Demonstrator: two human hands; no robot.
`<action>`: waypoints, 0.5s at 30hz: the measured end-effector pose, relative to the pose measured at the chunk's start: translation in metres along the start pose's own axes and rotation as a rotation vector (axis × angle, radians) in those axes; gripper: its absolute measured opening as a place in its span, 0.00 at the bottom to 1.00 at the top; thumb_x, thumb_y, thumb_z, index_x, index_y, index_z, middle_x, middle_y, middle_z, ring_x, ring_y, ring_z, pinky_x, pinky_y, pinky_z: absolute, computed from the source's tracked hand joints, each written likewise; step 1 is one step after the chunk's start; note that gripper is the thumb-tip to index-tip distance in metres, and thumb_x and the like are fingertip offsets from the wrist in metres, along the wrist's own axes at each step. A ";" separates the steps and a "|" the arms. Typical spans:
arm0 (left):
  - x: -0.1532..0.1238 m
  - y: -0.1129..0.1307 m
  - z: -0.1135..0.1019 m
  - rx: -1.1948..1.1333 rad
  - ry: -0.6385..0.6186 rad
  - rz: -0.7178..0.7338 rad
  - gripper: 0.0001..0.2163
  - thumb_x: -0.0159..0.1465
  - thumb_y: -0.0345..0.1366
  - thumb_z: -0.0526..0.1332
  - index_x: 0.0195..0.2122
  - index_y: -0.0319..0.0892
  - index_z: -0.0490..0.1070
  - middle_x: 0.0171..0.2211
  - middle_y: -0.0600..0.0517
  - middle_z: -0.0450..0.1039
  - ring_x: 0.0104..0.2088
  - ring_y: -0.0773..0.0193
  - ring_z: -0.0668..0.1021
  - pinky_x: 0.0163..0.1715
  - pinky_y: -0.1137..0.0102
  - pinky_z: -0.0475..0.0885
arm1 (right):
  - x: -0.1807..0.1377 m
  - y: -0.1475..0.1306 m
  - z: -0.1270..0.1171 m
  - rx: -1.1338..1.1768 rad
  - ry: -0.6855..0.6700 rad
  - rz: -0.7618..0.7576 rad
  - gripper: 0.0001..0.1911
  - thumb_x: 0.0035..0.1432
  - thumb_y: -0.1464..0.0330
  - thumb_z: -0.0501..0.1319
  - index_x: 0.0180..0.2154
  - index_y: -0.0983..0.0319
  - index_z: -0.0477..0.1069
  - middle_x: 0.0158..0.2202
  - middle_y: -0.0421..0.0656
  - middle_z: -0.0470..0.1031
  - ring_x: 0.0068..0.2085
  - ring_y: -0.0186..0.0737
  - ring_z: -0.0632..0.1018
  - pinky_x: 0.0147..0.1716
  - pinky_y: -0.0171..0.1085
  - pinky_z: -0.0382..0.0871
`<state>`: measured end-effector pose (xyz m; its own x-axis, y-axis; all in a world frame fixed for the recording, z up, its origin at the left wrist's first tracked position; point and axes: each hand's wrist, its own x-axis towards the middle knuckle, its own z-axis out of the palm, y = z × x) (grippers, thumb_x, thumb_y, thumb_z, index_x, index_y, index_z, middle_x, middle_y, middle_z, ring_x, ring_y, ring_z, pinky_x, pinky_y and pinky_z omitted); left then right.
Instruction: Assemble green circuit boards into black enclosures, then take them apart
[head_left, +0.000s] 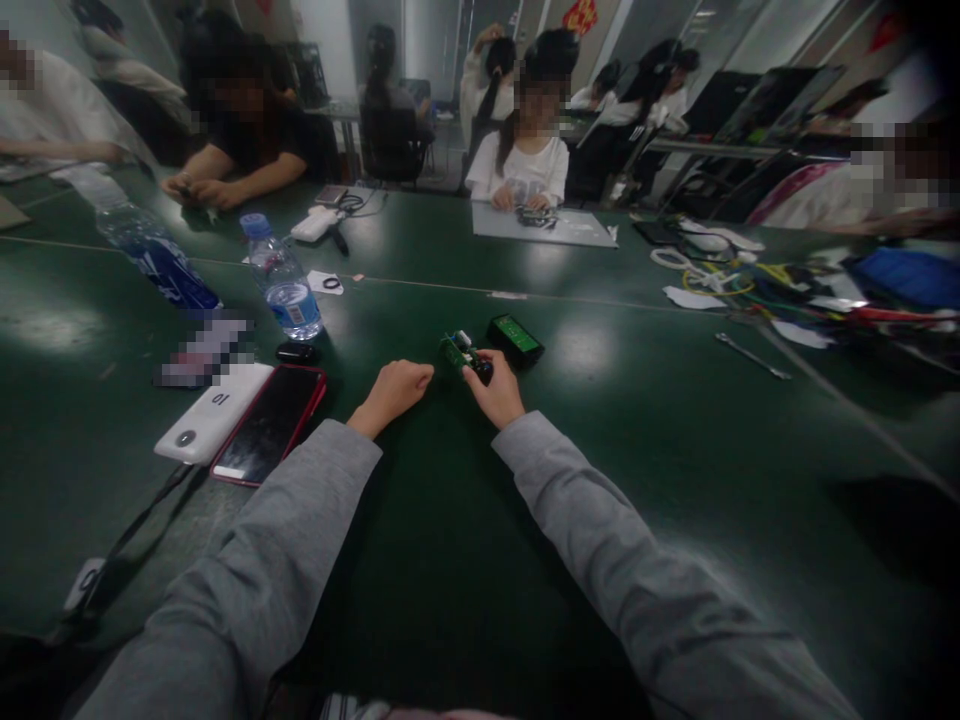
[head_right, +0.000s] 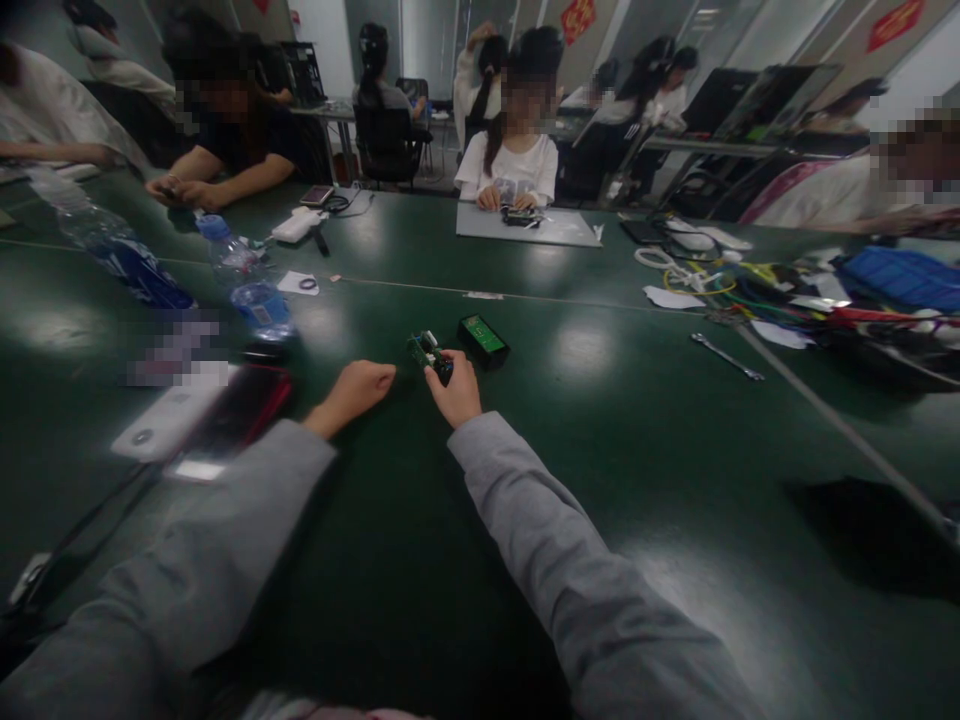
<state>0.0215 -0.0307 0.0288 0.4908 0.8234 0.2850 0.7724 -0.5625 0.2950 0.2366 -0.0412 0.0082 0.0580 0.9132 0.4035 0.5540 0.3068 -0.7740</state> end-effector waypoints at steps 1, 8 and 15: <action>0.000 0.000 0.000 0.004 0.001 -0.003 0.10 0.59 0.26 0.52 0.22 0.42 0.65 0.21 0.55 0.61 0.24 0.66 0.59 0.27 0.68 0.50 | 0.000 -0.002 -0.002 0.015 -0.002 0.011 0.22 0.57 0.54 0.60 0.47 0.62 0.67 0.45 0.53 0.75 0.46 0.52 0.76 0.49 0.52 0.71; 0.000 -0.004 0.004 0.001 0.004 0.001 0.10 0.59 0.26 0.52 0.22 0.42 0.66 0.21 0.54 0.62 0.24 0.66 0.60 0.26 0.68 0.50 | 0.001 -0.005 -0.005 0.097 0.006 0.102 0.24 0.58 0.49 0.59 0.44 0.62 0.69 0.43 0.51 0.77 0.45 0.51 0.77 0.48 0.51 0.72; 0.001 -0.005 0.004 -0.017 0.016 0.016 0.10 0.59 0.26 0.52 0.22 0.42 0.64 0.21 0.55 0.60 0.24 0.67 0.59 0.26 0.68 0.49 | 0.001 0.004 -0.001 -0.021 0.015 0.028 0.23 0.62 0.50 0.56 0.46 0.62 0.71 0.45 0.53 0.74 0.49 0.53 0.73 0.51 0.54 0.68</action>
<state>0.0194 -0.0269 0.0238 0.4965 0.8131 0.3039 0.7575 -0.5768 0.3057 0.2397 -0.0390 0.0065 0.0861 0.9171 0.3892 0.5689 0.2755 -0.7749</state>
